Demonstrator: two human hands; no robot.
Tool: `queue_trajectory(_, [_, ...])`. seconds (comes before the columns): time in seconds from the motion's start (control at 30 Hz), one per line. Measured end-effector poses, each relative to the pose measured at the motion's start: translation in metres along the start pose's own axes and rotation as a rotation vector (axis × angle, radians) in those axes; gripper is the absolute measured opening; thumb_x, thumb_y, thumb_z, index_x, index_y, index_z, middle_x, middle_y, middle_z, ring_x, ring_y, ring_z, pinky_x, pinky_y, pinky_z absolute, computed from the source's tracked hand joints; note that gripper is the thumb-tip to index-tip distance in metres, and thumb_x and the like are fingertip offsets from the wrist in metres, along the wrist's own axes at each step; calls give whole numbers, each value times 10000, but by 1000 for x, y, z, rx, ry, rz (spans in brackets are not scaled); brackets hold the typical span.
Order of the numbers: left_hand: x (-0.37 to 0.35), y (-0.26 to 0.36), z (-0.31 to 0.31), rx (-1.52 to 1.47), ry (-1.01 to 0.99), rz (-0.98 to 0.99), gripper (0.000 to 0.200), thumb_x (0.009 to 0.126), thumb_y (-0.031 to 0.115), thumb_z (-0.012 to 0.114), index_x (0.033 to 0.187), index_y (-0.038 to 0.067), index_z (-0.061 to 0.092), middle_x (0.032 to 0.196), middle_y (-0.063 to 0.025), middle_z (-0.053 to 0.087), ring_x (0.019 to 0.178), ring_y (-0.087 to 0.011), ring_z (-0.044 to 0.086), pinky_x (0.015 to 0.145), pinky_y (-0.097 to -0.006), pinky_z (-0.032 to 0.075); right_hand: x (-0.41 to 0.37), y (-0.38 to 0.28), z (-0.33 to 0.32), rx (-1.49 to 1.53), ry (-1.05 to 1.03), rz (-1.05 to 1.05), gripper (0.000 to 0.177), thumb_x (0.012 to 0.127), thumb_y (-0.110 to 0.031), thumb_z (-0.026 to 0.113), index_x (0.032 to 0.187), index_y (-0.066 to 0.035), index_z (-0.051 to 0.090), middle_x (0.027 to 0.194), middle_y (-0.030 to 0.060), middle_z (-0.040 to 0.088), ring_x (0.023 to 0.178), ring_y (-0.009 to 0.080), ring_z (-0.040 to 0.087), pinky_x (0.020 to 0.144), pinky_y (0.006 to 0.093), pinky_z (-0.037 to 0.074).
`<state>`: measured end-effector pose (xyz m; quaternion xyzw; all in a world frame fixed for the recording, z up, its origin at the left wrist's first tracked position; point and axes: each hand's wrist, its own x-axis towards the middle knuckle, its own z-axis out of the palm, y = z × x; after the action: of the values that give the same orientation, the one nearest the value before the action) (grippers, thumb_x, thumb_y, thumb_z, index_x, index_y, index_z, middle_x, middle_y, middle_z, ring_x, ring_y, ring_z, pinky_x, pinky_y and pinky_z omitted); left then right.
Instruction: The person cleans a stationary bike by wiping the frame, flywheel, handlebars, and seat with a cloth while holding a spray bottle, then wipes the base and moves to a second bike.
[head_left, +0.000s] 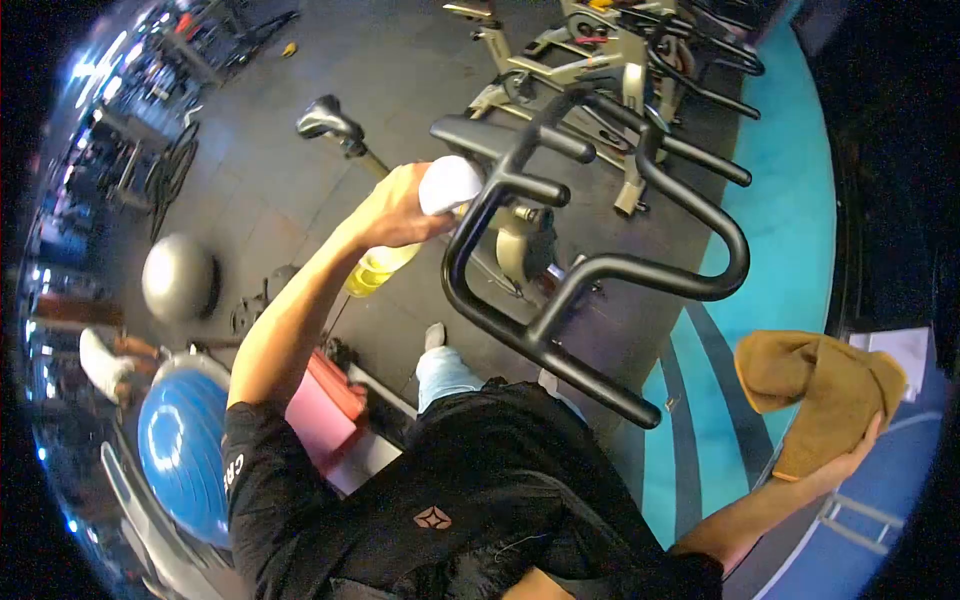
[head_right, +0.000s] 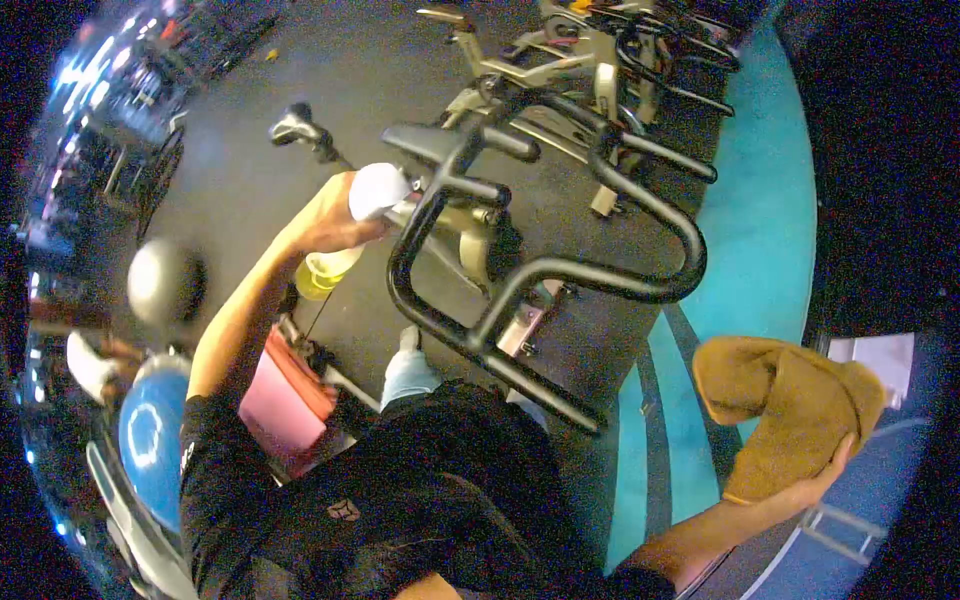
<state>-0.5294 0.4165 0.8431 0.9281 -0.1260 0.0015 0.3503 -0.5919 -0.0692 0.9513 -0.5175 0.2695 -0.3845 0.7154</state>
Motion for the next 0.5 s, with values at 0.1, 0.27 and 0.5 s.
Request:
queue_trajectory(0.1, [0, -43, -21, -14, 30, 129, 594, 633, 89, 644, 1221, 41, 575, 1062, -163, 647, 947, -268, 617, 892, -347, 484, -51, 4, 26, -83, 27, -269, 549, 931, -383, 522, 1309, 13, 486, 1288, 230, 537, 1105, 330, 583, 896, 436, 502])
queue_trajectory(0.27, [-45, -119, -33, -262, 96, 14, 567, 628, 27, 644, 1193, 55, 608, 924, -91, 559, 837, -189, 573, 795, -287, 466, -137, 73, 158, -683, -1026, -790, 352, 821, -297, 680, 937, 33, 640, 1258, 195, 546, 1111, 319, 553, 951, 417, 437])
queue_trajectory(0.5, [-122, -207, -13, -465, 33, -224, 529, 612, 47, 643, 1140, 87, 653, 883, -111, 558, 842, -282, 606, 792, -359, 493, -197, 260, 291, -1331, -1306, -1101, 523, 812, -322, 660, 1269, -98, 540, 1348, 120, 453, 1242, 354, 409, 1010, 474, 379])
